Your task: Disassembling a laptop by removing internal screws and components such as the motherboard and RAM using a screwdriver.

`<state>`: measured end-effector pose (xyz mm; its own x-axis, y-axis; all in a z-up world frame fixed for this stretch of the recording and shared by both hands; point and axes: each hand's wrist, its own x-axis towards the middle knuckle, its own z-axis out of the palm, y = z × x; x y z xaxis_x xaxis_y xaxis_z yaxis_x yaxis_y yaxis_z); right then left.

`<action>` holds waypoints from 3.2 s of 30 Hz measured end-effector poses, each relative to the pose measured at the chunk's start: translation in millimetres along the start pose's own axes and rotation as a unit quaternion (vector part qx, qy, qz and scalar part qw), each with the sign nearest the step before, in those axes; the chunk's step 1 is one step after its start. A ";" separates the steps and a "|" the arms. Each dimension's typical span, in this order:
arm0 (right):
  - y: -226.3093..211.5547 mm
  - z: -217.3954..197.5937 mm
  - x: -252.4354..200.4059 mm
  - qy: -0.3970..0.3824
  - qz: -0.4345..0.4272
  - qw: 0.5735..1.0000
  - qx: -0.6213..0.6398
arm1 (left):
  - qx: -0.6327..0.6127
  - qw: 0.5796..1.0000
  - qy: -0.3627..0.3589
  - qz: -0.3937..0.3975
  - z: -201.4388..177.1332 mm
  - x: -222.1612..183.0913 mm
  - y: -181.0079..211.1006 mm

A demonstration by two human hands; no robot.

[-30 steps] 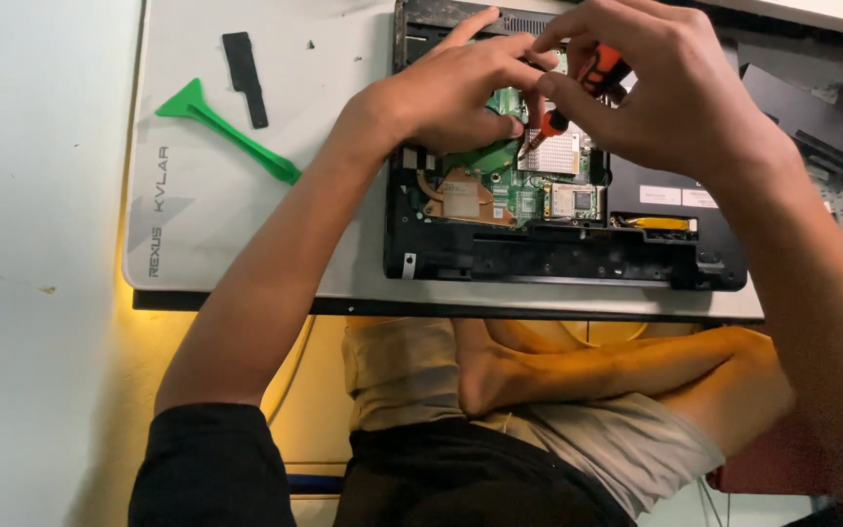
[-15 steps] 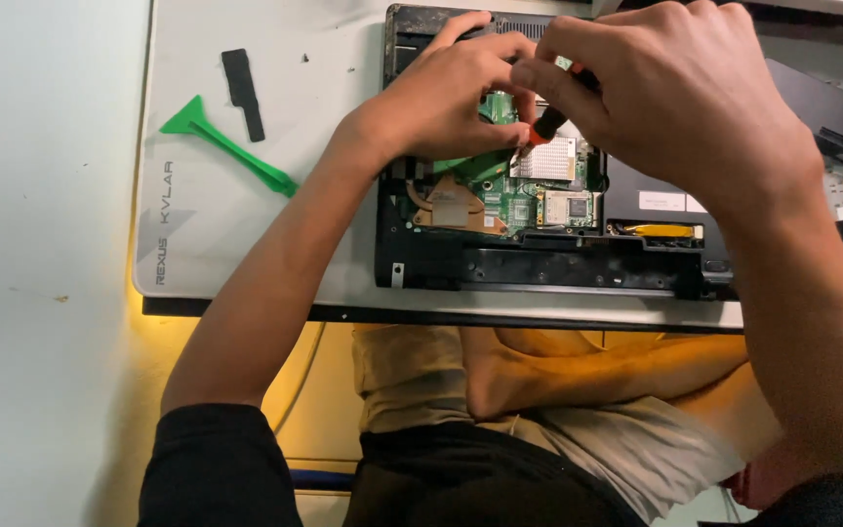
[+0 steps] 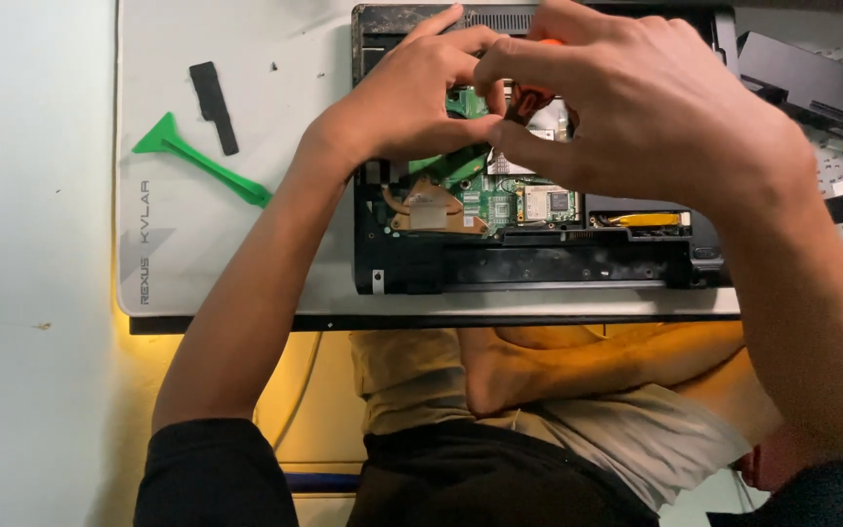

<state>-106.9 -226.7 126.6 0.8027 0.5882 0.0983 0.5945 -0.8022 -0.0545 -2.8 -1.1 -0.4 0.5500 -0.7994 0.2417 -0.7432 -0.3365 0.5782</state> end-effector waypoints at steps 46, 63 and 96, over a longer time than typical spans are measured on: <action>54.4 4.1 -40.2 0.096 0.024 0.995 0.027 | -0.115 0.990 0.031 0.068 -23.4 -1.5 -2.7; 110.5 107.4 -67.9 0.286 0.072 0.919 0.260 | 0.102 0.981 0.057 -0.153 -88.7 -63.0 -86.8; 88.1 67.3 -57.3 0.295 0.084 0.865 0.396 | 0.042 0.975 -0.028 -0.216 -114.4 -64.3 -46.0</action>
<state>-97.3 -324.2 49.3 0.8557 0.1282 0.5014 0.5059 -0.4117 -0.7580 39.6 122.7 46.7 0.7988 -0.5990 -0.0557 -0.4762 -0.6863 0.5498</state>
